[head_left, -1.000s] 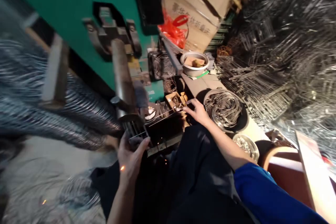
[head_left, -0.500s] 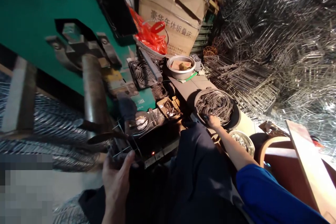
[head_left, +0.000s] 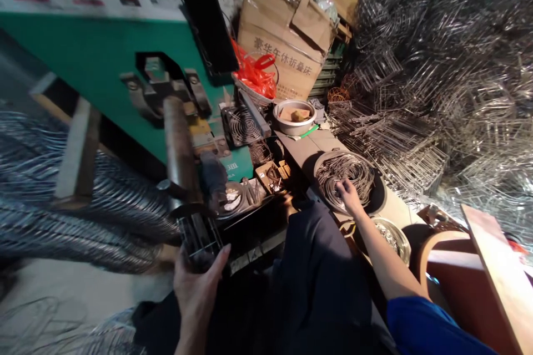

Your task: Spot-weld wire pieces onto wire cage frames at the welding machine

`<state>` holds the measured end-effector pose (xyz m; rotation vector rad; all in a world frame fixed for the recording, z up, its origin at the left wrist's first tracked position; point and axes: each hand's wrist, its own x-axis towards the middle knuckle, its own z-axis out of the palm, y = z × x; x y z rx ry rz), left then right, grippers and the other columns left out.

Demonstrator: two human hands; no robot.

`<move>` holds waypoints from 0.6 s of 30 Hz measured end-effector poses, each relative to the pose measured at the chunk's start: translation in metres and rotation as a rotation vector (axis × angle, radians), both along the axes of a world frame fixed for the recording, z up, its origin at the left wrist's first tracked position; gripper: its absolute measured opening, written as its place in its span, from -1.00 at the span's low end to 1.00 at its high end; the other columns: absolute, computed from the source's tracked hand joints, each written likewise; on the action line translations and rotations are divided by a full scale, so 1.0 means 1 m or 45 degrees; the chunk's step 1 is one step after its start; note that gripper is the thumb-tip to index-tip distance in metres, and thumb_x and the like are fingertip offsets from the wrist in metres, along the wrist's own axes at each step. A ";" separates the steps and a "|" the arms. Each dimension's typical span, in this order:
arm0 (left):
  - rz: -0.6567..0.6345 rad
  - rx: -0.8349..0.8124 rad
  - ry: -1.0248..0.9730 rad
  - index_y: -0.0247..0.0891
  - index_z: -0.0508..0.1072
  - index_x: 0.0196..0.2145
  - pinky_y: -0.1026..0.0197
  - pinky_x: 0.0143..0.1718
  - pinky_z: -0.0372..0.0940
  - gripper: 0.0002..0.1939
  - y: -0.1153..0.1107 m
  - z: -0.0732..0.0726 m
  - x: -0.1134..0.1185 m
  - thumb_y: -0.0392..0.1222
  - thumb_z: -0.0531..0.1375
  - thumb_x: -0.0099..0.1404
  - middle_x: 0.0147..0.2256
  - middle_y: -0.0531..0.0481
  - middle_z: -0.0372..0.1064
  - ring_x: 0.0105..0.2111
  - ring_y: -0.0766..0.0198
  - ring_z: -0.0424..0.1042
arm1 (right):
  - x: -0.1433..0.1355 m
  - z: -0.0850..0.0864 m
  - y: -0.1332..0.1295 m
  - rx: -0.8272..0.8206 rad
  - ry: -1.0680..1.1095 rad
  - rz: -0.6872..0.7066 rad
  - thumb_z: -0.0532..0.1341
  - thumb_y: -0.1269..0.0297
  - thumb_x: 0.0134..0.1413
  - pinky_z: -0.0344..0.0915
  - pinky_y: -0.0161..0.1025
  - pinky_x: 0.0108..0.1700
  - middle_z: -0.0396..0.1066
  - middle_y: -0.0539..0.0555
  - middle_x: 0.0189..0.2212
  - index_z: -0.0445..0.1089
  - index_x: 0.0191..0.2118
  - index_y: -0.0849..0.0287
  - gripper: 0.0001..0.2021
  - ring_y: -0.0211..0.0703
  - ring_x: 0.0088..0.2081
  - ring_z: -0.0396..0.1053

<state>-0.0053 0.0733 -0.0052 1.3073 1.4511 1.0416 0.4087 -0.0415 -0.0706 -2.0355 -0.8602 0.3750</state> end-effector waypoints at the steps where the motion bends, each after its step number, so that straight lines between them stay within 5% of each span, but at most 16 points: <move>1: 0.013 -0.016 -0.010 -0.27 0.37 0.03 0.40 -0.70 0.14 -0.22 -0.006 0.001 -0.002 0.07 0.48 -0.10 -0.60 0.24 0.24 -0.70 0.44 0.18 | -0.006 0.010 0.003 0.097 0.034 0.013 -0.06 -0.15 0.27 0.34 -0.17 -0.29 0.35 0.06 -0.38 0.28 -0.13 0.14 -0.56 -0.14 -0.37 0.31; 5: 0.068 -0.042 -0.073 -0.26 0.33 0.12 0.40 -0.69 0.14 -0.10 -0.027 0.003 -0.003 0.09 0.49 -0.14 -0.59 0.24 0.23 -0.69 0.44 0.17 | -0.027 0.052 0.037 0.327 0.245 0.153 0.08 -0.25 0.14 0.26 -0.27 -0.36 0.29 0.00 -0.39 0.28 -0.08 0.12 -0.49 -0.22 -0.42 0.25; 10: 0.040 -0.039 -0.137 -0.27 0.33 0.12 0.38 -0.66 0.14 -0.12 -0.040 -0.003 -0.004 0.08 0.49 -0.12 -0.59 0.25 0.20 -0.67 0.44 0.15 | -0.058 0.088 0.088 0.432 0.354 0.406 0.24 -0.14 0.09 0.06 -0.33 -0.43 0.10 -0.10 -0.55 0.30 -0.40 0.15 -0.59 -0.32 -0.50 0.03; 18: -0.002 -0.094 -0.226 -0.26 0.20 0.23 0.39 -0.58 0.16 -0.06 -0.050 -0.015 -0.012 -0.02 0.47 -0.04 -0.55 0.24 0.19 -0.61 0.44 0.19 | -0.130 0.079 0.089 0.406 0.605 0.606 0.25 -0.14 0.09 0.09 -0.31 -0.40 0.12 -0.08 -0.52 0.25 -0.40 0.11 -0.61 -0.26 -0.47 0.07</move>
